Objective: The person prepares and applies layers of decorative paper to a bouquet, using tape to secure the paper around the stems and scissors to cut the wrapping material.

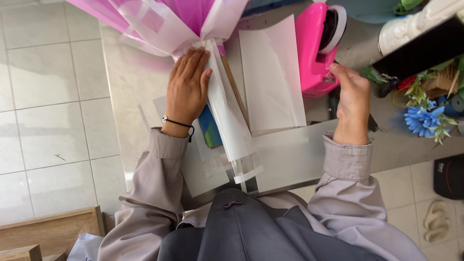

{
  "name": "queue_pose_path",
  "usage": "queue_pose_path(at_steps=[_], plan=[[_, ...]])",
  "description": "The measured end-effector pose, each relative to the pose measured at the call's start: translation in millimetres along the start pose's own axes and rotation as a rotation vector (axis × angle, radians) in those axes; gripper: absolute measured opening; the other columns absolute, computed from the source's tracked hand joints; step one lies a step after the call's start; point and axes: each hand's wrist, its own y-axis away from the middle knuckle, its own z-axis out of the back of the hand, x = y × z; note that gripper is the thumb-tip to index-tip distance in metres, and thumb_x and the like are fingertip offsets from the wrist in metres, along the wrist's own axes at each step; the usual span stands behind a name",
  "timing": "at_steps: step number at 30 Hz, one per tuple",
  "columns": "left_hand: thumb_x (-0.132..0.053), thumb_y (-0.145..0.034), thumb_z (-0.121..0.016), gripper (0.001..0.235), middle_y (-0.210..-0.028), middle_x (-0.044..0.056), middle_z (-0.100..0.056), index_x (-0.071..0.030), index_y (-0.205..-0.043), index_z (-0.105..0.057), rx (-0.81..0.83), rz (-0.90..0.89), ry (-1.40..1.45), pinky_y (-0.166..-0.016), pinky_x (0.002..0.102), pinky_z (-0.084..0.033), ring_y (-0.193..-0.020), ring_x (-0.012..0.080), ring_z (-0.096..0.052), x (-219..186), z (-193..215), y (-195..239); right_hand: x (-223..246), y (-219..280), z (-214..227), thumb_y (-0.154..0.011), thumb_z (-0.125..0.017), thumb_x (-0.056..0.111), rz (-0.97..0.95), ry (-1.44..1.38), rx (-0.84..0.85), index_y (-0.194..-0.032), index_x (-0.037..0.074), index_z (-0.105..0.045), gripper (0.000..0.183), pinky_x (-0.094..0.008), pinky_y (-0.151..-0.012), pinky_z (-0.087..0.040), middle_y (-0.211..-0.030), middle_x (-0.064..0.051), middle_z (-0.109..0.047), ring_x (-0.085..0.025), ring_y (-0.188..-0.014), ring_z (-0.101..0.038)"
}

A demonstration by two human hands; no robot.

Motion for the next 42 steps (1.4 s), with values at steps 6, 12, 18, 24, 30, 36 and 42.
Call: queue_pose_path(at_steps=[6, 12, 18, 24, 30, 36, 42], plan=[[-0.029, -0.115, -0.036, 0.048, -0.140, 0.017, -0.063, 0.003, -0.138, -0.063, -0.015, 0.016, 0.045, -0.117, 0.047, -0.039, -0.135, 0.0345, -0.053, -4.7, 7.2, -4.6, 25.6, 49.1, 27.6, -0.093, -0.078, 0.015, -0.070, -0.159, 0.027, -0.106, 0.003, -0.075, 0.018, -0.018, -0.081, -0.060, -0.104, -0.006, -0.073, -0.010, -0.092, -0.070], [-0.027, -0.115, -0.037, 0.046, -0.119, 0.013, -0.071, 0.001, -0.121, -0.073, -0.062, 0.085, 0.074, -0.105, 0.045, -0.045, -0.117, 0.0320, -0.062, -11.5, 10.5, -19.7, -34.8, 28.8, 45.0, -0.096, -0.075, 0.012, -0.484, -0.443, 0.147, -0.100, 0.005, -0.072, 0.009, -0.023, -0.061, -0.057, -0.087, -0.006, -0.070, -0.014, -0.073, -0.066], [-0.019, -0.109, -0.056, 0.027, -0.109, 0.012, -0.072, 0.001, -0.109, -0.075, -0.132, 0.108, -0.005, -0.101, 0.044, -0.049, -0.106, 0.0305, -0.065, -16.1, -5.1, -22.1, -2.1, 41.1, 20.3, -0.095, -0.075, 0.014, -0.380, 0.087, 0.372, -0.104, 0.000, -0.071, 0.017, -0.024, -0.053, -0.051, -0.084, -0.008, -0.067, -0.014, -0.065, -0.062], [-0.016, -0.099, -0.075, 0.023, -0.117, 0.010, -0.066, -0.002, -0.116, -0.070, -0.081, 0.137, -0.146, -0.111, 0.043, -0.043, -0.114, 0.0296, -0.060, -18.1, -14.1, -18.8, 109.7, 79.3, -94.9, -0.111, -0.064, 0.024, 0.380, 0.493, 0.669, -0.108, 0.003, -0.062, 0.021, -0.027, -0.075, -0.050, -0.090, -0.005, -0.061, -0.015, -0.079, -0.058], [-0.019, -0.100, -0.072, 0.026, -0.117, 0.012, -0.065, -0.001, -0.118, -0.066, -0.087, 0.156, -0.207, -0.113, 0.043, -0.042, -0.118, 0.0311, -0.059, -22.9, -17.0, -18.9, 91.7, 61.9, -201.9, -0.104, -0.076, 0.007, 0.868, 0.543, 0.698, -0.097, 0.003, -0.064, 0.014, -0.035, -0.074, -0.048, -0.092, -0.008, -0.063, -0.021, -0.081, -0.058], [-0.019, -0.103, -0.067, 0.027, -0.120, 0.010, -0.063, -0.002, -0.124, -0.065, -0.062, 0.186, -0.267, -0.118, 0.039, -0.038, -0.123, 0.0275, -0.058, -27.0, -20.7, -17.5, 74.5, 62.7, -226.6, -0.097, -0.078, 0.006, 0.941, 0.629, 0.537, -0.094, 0.004, -0.064, 0.014, -0.041, -0.073, -0.050, -0.091, -0.010, -0.064, -0.027, -0.080, -0.062], [-0.017, -0.102, -0.070, 0.028, -0.120, 0.010, -0.065, -0.001, -0.124, -0.065, -0.061, 0.182, -0.310, -0.119, 0.039, -0.038, -0.124, 0.0273, -0.059, -29.5, -19.6, -18.0, 69.8, 65.6, -232.9, -0.096, -0.082, 0.007, 0.976, 0.670, 0.462, -0.093, 0.004, -0.062, 0.020, -0.043, -0.072, -0.051, -0.090, -0.011, -0.062, -0.028, -0.080, -0.061]])
